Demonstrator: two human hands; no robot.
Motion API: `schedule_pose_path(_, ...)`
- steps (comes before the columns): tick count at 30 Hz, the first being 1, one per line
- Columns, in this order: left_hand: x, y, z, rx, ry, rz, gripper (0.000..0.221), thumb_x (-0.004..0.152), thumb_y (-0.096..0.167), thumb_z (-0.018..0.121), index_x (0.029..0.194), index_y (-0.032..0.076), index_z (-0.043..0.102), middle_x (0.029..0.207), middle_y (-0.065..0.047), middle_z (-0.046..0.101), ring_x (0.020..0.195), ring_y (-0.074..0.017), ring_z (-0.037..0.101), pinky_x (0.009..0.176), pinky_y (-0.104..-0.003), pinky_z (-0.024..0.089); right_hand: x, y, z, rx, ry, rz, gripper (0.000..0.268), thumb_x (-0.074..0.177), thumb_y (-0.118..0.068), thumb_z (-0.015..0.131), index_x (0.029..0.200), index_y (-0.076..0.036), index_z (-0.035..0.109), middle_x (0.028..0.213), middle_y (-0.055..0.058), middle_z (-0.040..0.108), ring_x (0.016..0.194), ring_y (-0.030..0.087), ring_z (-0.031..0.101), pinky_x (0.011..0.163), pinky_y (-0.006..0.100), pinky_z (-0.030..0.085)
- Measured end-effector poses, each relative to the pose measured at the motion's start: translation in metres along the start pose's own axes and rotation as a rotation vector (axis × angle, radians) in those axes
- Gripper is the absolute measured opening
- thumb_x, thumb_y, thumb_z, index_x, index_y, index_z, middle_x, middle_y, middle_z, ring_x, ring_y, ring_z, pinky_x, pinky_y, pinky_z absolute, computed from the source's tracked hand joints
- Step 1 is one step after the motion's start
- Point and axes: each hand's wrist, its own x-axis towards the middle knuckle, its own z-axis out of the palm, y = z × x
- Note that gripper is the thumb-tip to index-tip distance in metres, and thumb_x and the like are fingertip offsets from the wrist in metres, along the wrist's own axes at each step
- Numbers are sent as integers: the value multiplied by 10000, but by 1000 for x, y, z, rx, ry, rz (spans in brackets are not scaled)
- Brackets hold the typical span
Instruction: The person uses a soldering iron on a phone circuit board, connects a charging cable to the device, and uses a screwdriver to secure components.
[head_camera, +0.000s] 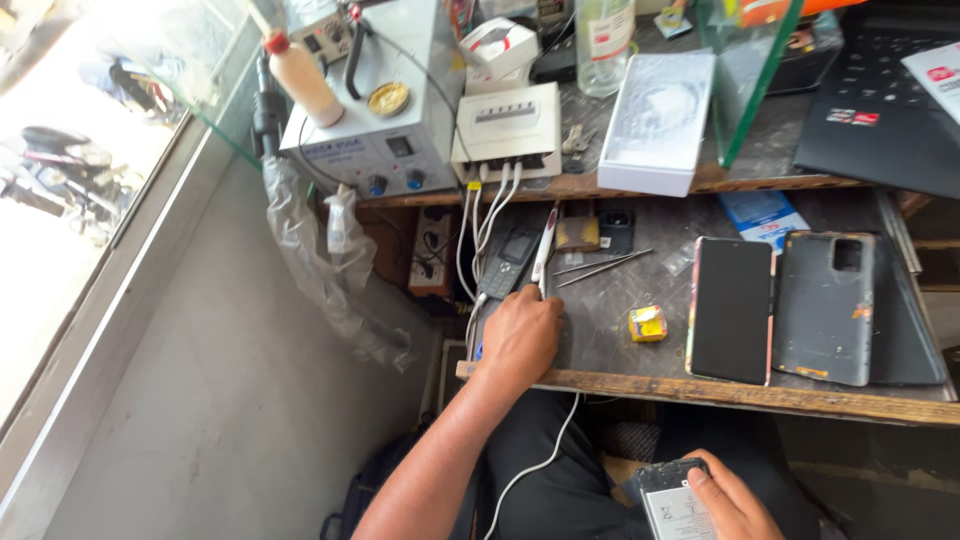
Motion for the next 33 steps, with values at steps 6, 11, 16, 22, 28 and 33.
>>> schedule_pose_path(6, 15, -6, 4, 51, 54, 32, 179, 829, 28, 628, 990, 46, 705, 1016, -119, 683, 981, -337, 649, 807, -448, 554, -2, 7, 0, -11, -89, -136, 351, 972, -185, 579, 1243, 21, 667, 1035, 112, 758, 1030, 124, 674, 952, 268, 486)
schedule_pose_path(11, 8, 27, -20, -29, 160, 126, 336, 829, 163, 698, 1151, 67, 706, 1078, -83, 728, 950, -325, 645, 776, -444, 540, -16, -19, 6, 24, -116, -100, 266, 1014, -227, 567, 1170, -24, 641, 953, 56, 676, 918, 93, 595, 851, 259, 491)
schedule_pose_path(16, -9, 62, -31, -168, 92, 218, 301, 846, 218, 724, 1110, 73, 737, 960, -94, 747, 872, -317, 667, 736, -427, 538, -28, -41, 12, 91, -160, -54, 301, 1026, -258, 572, 1169, -11, 667, 909, 40, 634, 860, 101, 561, 792, 267, 492)
schedule_pose_path(22, -54, 58, 42, -574, -3, 470, 252, 806, 226, 829, 1011, 106, 744, 973, -84, 785, 863, -257, 749, 781, -369, 598, -37, -65, 12, 85, -140, -149, 250, 1048, -242, 582, 1078, 3, 623, 882, 39, 567, 842, 112, 521, 774, 285, 479)
schedule_pose_path(28, -120, 40, 231, -1096, -306, 145, 619, 780, 439, 879, 1206, 27, 698, 912, -122, 808, 840, -201, 792, 759, -354, 629, -60, -96, -3, -70, -177, -290, 252, 1050, -266, 532, 1012, -26, 597, 837, 79, 576, 808, 151, 549, 744, 303, 473)
schedule_pose_path(33, -147, 8, 312, -1117, -396, 130, 446, 907, 446, 811, 1053, 28, 766, 866, -119, 816, 830, -193, 765, 812, -360, 603, -76, -131, 11, -369, -122, -460, 262, 1062, -290, 554, 1134, -48, 621, 897, 108, 667, 898, 207, 654, 819, 330, 471)
